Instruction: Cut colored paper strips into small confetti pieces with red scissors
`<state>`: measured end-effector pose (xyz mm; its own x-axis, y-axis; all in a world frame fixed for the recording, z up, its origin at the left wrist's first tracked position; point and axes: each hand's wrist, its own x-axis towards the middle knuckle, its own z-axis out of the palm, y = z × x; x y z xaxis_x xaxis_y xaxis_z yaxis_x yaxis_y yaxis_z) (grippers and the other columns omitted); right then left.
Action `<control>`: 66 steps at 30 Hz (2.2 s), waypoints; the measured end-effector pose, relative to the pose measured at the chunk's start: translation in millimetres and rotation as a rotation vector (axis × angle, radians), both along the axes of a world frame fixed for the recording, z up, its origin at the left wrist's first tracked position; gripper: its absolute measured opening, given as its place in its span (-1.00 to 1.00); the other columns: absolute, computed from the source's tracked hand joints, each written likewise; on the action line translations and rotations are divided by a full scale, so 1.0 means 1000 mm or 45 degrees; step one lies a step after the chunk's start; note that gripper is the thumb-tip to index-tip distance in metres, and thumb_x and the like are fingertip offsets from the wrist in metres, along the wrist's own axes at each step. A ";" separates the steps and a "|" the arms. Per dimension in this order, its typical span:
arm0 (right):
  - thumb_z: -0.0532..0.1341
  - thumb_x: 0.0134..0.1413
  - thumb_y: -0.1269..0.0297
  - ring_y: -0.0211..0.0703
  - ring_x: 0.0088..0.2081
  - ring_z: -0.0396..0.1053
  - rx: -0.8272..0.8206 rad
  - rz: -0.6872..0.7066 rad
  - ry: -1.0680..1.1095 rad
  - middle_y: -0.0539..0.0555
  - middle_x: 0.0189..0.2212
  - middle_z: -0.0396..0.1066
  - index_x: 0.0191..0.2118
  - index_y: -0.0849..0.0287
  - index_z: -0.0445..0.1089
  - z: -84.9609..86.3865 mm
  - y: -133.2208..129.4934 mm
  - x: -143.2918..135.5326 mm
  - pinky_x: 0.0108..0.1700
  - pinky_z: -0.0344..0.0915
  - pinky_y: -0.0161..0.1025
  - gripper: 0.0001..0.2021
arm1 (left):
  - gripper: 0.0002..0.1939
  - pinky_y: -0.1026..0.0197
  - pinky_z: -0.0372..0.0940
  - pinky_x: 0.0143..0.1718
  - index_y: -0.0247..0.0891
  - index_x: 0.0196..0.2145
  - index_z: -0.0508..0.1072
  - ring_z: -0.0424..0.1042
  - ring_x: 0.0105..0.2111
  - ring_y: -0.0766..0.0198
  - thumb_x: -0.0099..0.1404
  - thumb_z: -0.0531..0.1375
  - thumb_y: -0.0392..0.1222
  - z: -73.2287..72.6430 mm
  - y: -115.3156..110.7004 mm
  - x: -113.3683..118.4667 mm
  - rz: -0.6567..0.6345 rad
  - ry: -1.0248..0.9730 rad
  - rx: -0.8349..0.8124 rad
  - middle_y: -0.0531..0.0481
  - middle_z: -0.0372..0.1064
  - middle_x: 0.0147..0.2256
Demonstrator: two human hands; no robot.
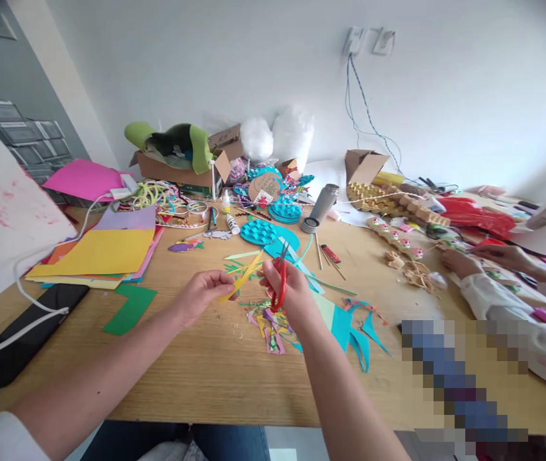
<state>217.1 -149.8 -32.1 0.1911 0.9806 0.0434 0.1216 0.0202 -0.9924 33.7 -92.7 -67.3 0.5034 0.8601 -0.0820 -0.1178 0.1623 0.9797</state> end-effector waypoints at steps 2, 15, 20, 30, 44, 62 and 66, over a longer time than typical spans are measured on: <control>0.09 0.17 -0.16 -0.24 -0.43 0.28 -0.085 0.060 -0.236 0.03 -0.48 0.36 -0.43 0.19 0.34 0.004 -0.024 0.013 -0.35 0.21 -0.30 -0.53 | -0.76 0.23 0.29 -0.26 -0.33 -0.45 0.44 0.48 -0.45 0.29 -0.01 0.34 -0.13 -0.001 -0.006 0.006 0.017 -0.028 -0.060 -0.01 0.50 -0.52; 0.11 0.09 -0.22 -0.25 -0.63 0.33 -0.631 0.383 -0.495 0.06 -0.64 0.40 -0.54 0.16 0.19 -0.028 -0.075 0.007 -0.63 0.15 -0.37 -0.50 | -0.64 0.15 0.39 -0.29 -0.32 -0.39 0.37 0.51 -0.47 0.21 0.03 0.35 0.00 -0.020 -0.033 0.022 -0.224 -0.014 -0.168 -0.11 0.55 -0.49; 0.05 0.11 -0.26 -0.30 -0.68 0.28 -0.632 0.379 -0.493 0.08 -0.65 0.42 -0.56 0.18 0.22 -0.029 -0.068 0.004 -0.64 0.16 -0.38 -0.45 | -0.65 0.17 0.38 -0.31 -0.33 -0.40 0.38 0.50 -0.47 0.24 0.04 0.35 0.00 -0.024 -0.034 0.020 -0.251 -0.006 -0.184 -0.12 0.55 -0.46; 0.14 0.11 -0.11 -0.26 -0.67 0.32 -0.676 0.391 -0.546 0.06 -0.65 0.43 -0.55 0.16 0.21 -0.031 -0.072 0.010 -0.63 0.18 -0.37 -0.56 | -0.69 0.19 0.35 -0.34 -0.33 -0.38 0.37 0.47 -0.51 0.27 0.06 0.33 -0.04 -0.030 -0.029 0.018 -0.210 -0.021 -0.191 -0.11 0.54 -0.49; 0.16 0.07 -0.15 -0.32 -0.70 0.23 -0.677 0.390 -0.547 0.00 -0.70 0.35 -0.52 0.19 0.28 -0.029 -0.065 0.006 -0.69 0.08 -0.41 -0.55 | -0.68 0.24 0.32 -0.44 -0.33 -0.45 0.42 0.44 -0.56 0.30 -0.06 0.38 -0.06 -0.028 -0.036 0.023 -0.300 -0.023 -0.296 0.00 0.49 -0.54; 0.24 0.01 -0.10 -0.29 -0.67 0.21 -0.523 0.081 -0.517 -0.03 -0.72 0.30 -0.59 0.15 0.21 -0.035 -0.059 0.017 -0.63 0.07 -0.35 -0.56 | -0.70 0.25 0.31 -0.45 -0.33 -0.43 0.41 0.40 -0.57 0.33 -0.03 0.36 -0.09 -0.024 -0.030 0.018 -0.222 0.040 -0.189 -0.07 0.50 -0.54; 0.33 -0.06 0.04 -0.27 -0.53 0.25 -0.205 0.085 -0.521 -0.04 -0.56 0.35 -0.45 0.16 0.26 -0.021 -0.037 0.009 -0.49 0.16 -0.33 -0.68 | -0.75 0.29 0.27 -0.49 -0.34 -0.44 0.46 0.39 -0.57 0.34 -0.05 0.37 -0.17 -0.013 -0.020 0.009 -0.173 0.116 -0.134 -0.05 0.48 -0.55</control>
<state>225.8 -186.5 -52.7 0.1264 0.9906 -0.0523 0.5086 -0.1099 -0.8540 42.3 -113.1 -80.0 0.6005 0.7692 -0.2185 0.0007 0.2727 0.9621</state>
